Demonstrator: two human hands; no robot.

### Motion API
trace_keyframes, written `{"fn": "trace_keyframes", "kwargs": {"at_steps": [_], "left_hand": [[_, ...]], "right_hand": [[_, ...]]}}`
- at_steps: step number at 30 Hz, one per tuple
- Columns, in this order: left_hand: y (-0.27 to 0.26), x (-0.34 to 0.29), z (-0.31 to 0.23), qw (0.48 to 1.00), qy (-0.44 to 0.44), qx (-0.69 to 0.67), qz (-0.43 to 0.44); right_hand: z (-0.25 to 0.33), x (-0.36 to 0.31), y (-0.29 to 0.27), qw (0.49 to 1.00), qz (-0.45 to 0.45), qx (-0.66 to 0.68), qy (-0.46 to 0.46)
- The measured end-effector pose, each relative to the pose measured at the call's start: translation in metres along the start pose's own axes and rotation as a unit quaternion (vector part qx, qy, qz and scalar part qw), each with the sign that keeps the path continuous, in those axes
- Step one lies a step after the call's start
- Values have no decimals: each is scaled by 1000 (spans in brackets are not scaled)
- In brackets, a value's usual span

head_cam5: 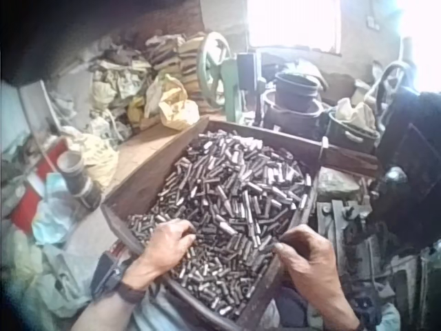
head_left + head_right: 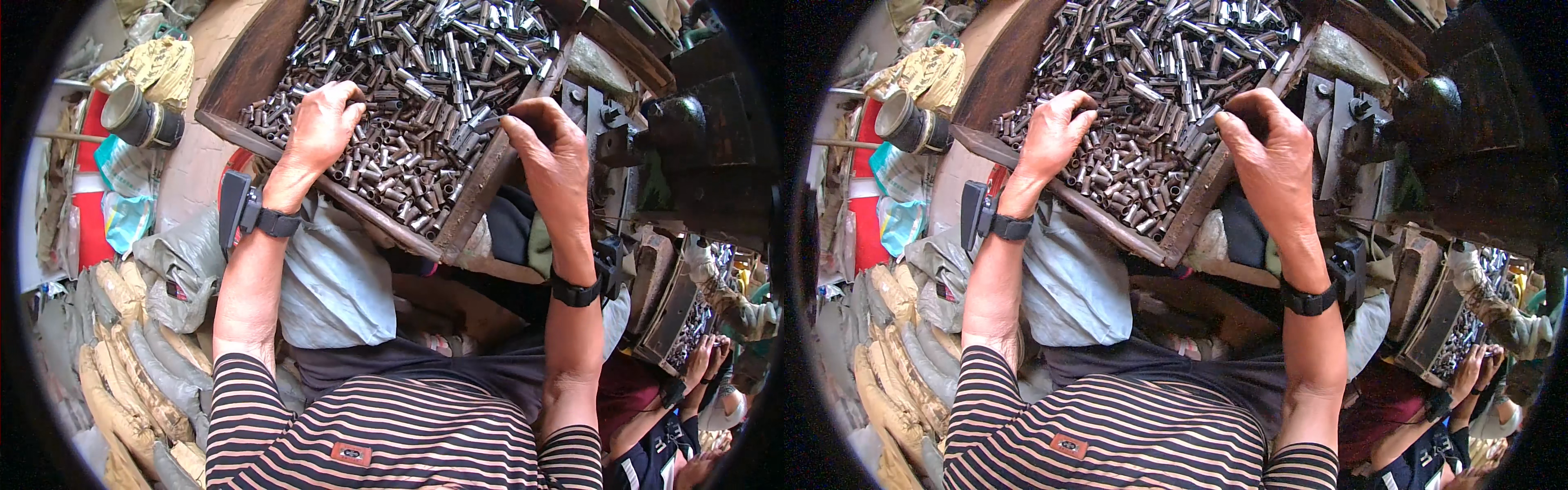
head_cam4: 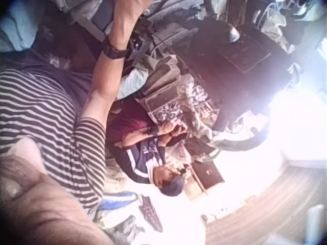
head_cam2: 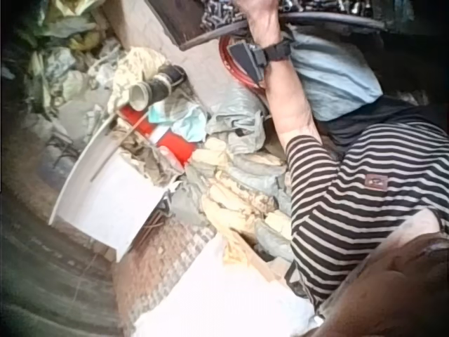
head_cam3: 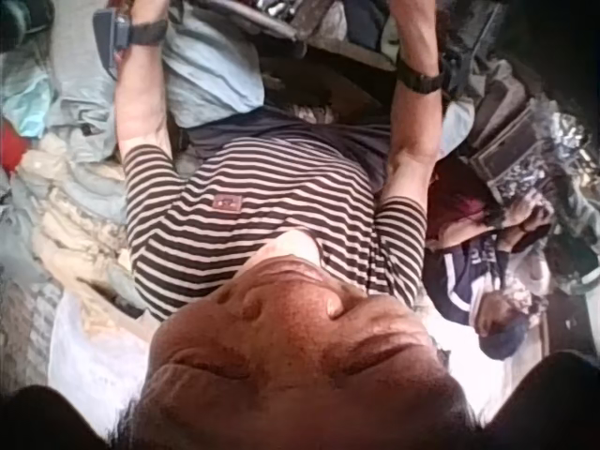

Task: Assembling small metal pins or components using a mechanical press.

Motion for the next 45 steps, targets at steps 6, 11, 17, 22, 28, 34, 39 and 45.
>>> {"fn": "trace_keyframes", "kwargs": {"at_steps": [6,11,17,22,28,34,39,45], "left_hand": [[12,9,-13,990,-3,128,60],[13,9,-16,983,10,174,62],[12,12,-16,977,-32,198,65],[14,15,-5,975,-40,204,73],[13,11,-12,978,-21,189,88],[8,15,2,981,-19,154,116],[8,11,-3,983,-9,142,114],[8,11,3,985,-36,133,108]], "right_hand": [[-16,-11,-1,966,21,234,108],[-19,-22,3,923,28,350,156],[-23,-35,8,872,10,439,217],[-22,-46,13,844,24,484,230],[-28,-59,18,784,19,561,266],[-22,-61,21,767,28,588,257],[-21,-63,20,776,37,573,261],[-15,-65,20,803,40,539,250]]}}
Point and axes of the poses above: each hand's wrist, its own x-axis towards the middle knuckle, its own y-axis out of the palm, z = x × y, the point moved 4 cm from there along x, towards the middle knuckle, and after that the axes turned 4 degrees about -x, right-handed, at the moved point
